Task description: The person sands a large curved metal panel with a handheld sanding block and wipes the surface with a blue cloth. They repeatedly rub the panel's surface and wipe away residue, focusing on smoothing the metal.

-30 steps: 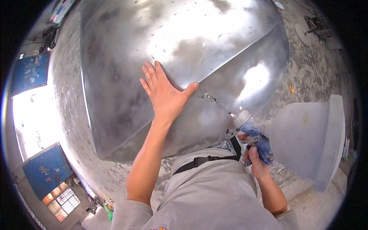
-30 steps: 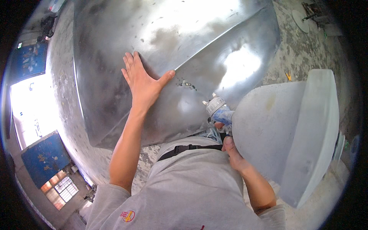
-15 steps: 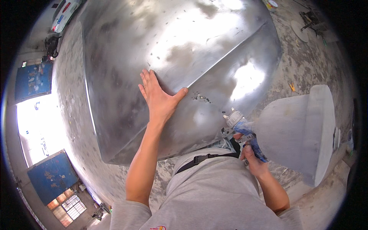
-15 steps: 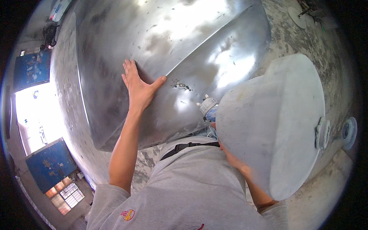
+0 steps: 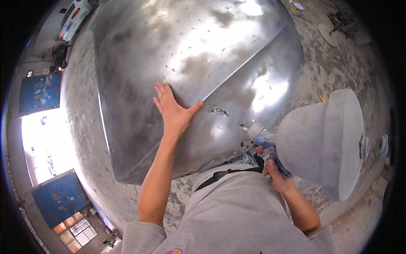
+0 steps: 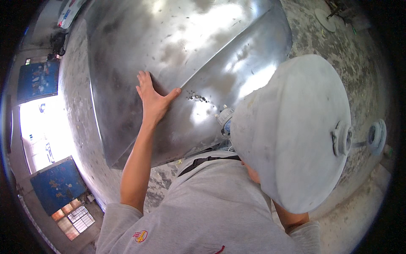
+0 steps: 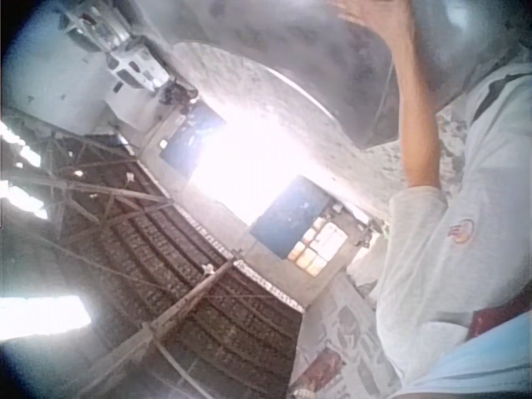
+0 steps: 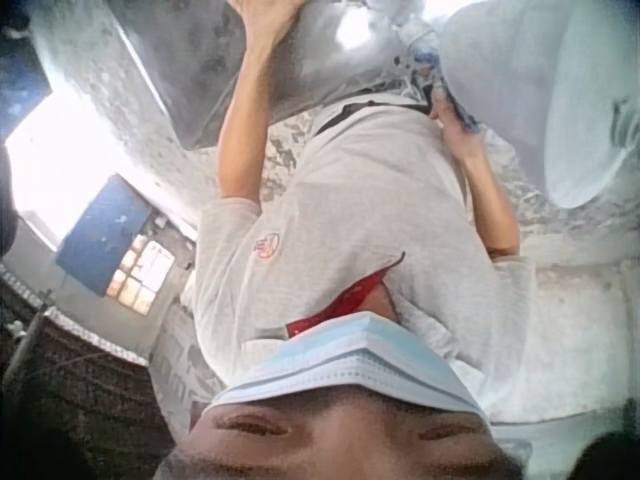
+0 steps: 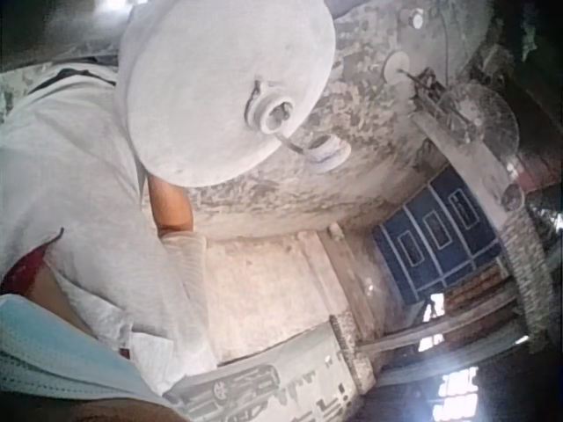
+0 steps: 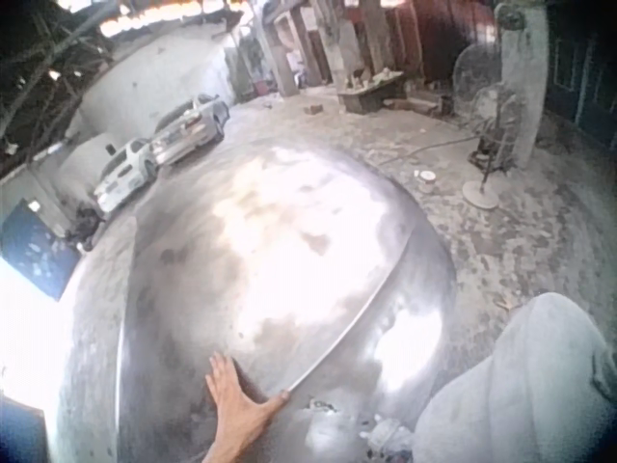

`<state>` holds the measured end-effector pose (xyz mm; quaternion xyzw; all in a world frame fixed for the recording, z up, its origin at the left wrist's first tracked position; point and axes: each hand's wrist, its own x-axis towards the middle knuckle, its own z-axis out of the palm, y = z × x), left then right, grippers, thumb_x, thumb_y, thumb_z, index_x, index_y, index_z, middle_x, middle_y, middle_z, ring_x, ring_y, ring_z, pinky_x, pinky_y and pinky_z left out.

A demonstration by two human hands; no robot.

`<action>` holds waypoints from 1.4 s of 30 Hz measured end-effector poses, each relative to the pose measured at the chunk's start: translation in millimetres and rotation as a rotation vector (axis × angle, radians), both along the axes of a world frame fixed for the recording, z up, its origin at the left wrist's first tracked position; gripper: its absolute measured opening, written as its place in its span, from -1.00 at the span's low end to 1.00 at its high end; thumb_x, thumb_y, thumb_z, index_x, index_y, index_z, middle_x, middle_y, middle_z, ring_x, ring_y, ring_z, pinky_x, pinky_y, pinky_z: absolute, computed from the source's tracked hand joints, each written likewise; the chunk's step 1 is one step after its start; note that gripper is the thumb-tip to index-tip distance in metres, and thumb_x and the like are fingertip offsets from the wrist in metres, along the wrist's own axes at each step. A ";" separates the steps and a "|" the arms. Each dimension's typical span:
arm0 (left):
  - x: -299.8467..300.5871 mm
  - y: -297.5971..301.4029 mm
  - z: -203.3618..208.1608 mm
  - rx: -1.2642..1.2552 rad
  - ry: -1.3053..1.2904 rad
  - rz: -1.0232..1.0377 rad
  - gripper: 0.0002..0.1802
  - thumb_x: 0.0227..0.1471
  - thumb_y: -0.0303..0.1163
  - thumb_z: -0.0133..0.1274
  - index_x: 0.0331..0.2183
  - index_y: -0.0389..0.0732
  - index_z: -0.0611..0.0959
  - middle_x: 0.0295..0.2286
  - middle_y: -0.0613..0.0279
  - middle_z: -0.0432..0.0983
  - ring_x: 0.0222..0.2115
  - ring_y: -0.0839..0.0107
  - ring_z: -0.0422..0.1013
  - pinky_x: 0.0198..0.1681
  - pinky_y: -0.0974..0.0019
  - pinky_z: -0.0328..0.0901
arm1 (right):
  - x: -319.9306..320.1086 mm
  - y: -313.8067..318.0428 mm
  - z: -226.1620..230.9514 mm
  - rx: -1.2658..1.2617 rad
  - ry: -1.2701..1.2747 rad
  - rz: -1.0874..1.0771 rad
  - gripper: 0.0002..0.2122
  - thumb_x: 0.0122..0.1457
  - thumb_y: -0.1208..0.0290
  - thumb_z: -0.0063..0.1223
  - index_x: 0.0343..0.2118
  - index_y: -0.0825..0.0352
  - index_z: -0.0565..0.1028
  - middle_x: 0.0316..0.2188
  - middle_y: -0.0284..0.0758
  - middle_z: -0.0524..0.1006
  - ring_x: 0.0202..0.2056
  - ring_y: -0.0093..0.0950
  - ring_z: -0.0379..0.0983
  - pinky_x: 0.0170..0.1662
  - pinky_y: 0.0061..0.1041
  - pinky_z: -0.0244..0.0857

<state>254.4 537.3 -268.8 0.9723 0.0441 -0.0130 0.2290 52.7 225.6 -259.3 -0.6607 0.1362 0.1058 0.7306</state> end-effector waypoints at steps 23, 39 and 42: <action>0.3 6.4 -0.4 -0.044 -0.018 0.005 0.52 -0.27 0.23 0.50 0.38 -0.56 0.07 0.43 -0.37 -0.15 0.50 -0.07 -0.30 0.50 -0.11 -0.44 | -8.5 -12.4 -14.1 -0.042 -0.006 0.105 -0.63 0.40 0.22 0.13 0.09 0.39 0.50 -0.05 -0.24 0.63 -0.47 -0.64 0.42 -0.44 -0.61 0.37; -20.0 -0.9 -3.4 0.036 0.016 0.103 0.48 -0.23 0.26 0.44 0.39 -0.53 0.08 0.43 -0.33 -0.11 0.50 -0.08 -0.28 0.50 -0.13 -0.42 | 19.7 -2.8 31.4 0.005 -0.002 0.103 -0.71 0.37 0.32 0.17 0.08 0.33 0.57 -0.01 -0.30 0.65 -0.43 -0.65 0.42 -0.42 -0.60 0.38; -13.7 -10.1 -8.4 -0.003 -0.111 0.081 0.47 -0.22 0.20 0.45 0.39 -0.52 0.07 0.43 -0.34 -0.12 0.50 -0.06 -0.30 0.50 -0.14 -0.46 | 16.3 -1.7 29.9 0.012 -0.036 0.109 -0.69 0.39 0.31 0.15 0.10 0.32 0.57 0.00 -0.30 0.65 -0.41 -0.65 0.41 -0.40 -0.58 0.37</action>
